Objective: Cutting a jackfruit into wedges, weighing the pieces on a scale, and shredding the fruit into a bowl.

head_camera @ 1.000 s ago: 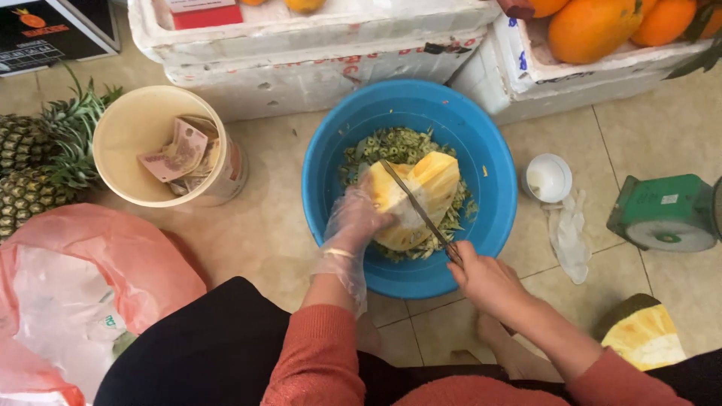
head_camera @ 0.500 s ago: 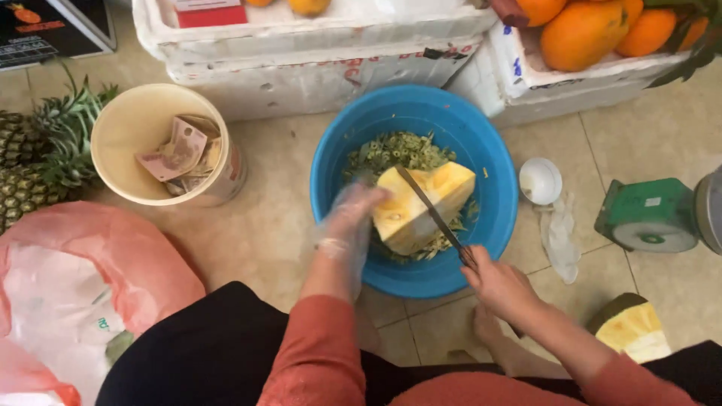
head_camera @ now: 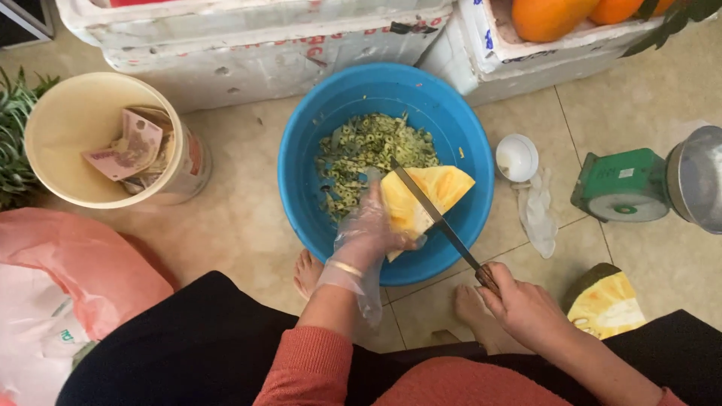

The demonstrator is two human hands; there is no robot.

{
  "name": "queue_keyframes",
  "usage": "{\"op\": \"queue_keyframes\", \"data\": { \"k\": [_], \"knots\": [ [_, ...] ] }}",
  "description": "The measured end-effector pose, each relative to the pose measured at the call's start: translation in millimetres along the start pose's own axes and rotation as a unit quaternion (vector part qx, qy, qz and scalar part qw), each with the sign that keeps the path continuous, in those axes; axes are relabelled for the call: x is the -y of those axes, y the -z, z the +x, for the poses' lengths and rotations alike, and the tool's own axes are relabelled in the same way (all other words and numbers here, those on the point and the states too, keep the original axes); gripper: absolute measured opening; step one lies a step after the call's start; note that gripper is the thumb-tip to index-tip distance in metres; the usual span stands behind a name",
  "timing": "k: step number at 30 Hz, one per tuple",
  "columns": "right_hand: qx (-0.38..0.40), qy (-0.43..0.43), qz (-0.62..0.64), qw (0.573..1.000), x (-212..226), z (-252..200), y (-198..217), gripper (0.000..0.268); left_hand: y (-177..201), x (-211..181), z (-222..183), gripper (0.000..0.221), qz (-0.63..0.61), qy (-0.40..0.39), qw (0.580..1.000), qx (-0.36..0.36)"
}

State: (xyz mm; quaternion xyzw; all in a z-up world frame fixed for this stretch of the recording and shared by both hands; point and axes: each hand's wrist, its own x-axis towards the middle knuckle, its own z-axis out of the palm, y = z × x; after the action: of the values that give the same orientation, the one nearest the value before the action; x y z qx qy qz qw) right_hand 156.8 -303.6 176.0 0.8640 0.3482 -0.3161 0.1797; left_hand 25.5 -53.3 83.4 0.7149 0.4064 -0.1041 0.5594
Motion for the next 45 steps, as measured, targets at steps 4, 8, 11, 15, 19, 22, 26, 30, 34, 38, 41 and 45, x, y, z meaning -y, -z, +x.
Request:
{"op": "queue_keyframes", "data": {
  "k": [4, 8, 11, 15, 19, 22, 26, 30, 34, 38, 41, 45],
  "knots": [
    [-0.001, 0.012, 0.029, 1.0, -2.0, -7.7, 14.0, 0.035, 4.3, -19.2, -14.9, 0.154, 0.04, 0.034, 0.999, -0.014],
    [0.01, 0.018, 0.004, 1.0, -3.0, -9.6, 18.1, 0.033, -8.4, -14.7, -14.6, 0.151, 0.037, 0.025, 0.997, -0.068],
    [0.026, -0.009, 0.011, 1.0, 6.2, -14.5, 28.3, 0.031, -11.4, -14.3, -11.8, 0.152, 0.047, 0.005, 0.995, -0.085],
    [0.05, -0.018, 0.033, 0.998, 18.1, -6.4, 39.6, 0.028, -9.7, -12.0, -6.8, 0.147, 0.038, -0.002, 0.996, -0.081],
    [0.071, -0.017, 0.033, 0.997, 50.4, 7.4, 62.2, 0.027, 2.8, -16.8, -0.1, 0.144, 0.018, 0.026, 0.997, -0.065],
    [0.091, -0.025, 0.029, 0.995, 64.3, 5.0, 84.0, 0.025, 18.6, -17.7, 0.1, 0.14, -0.033, 0.063, 0.997, -0.025],
    [0.129, -0.04, -0.007, 0.991, 59.1, -3.8, 87.0, 0.027, 3.5, 3.5, 24.0, 0.149, -0.063, 0.069, 0.995, 0.04],
    [0.119, -0.032, -0.031, 0.992, 63.3, 24.9, 68.6, 0.029, 18.1, -17.5, 5.2, 0.113, -0.071, 0.076, 0.995, 0.002],
    [0.101, 0.003, 0.05, 0.994, 69.9, 43.8, 48.2, 0.03, -31.1, -6.7, 24.4, 0.122, -0.056, 0.041, 0.997, 0.012],
    [0.089, 0.004, 0.033, 0.995, 74.6, 47.5, 52.2, 0.029, -2.4, -20.5, -7.2, 0.146, -0.052, 0.004, 0.998, 0.039],
    [0.098, 0.008, 0.013, 0.995, 88.4, 40.3, 71.9, 0.028, -20.1, -13.9, 6.4, 0.14, 0.028, 0.031, 0.999, 0.03],
    [0.141, -0.025, -0.007, 0.99, 72.8, 14.8, 68.6, 0.03, -9.7, -17.8, 1.2, 0.137, 0.004, 0.052, 0.998, 0.032]
  ]
}}
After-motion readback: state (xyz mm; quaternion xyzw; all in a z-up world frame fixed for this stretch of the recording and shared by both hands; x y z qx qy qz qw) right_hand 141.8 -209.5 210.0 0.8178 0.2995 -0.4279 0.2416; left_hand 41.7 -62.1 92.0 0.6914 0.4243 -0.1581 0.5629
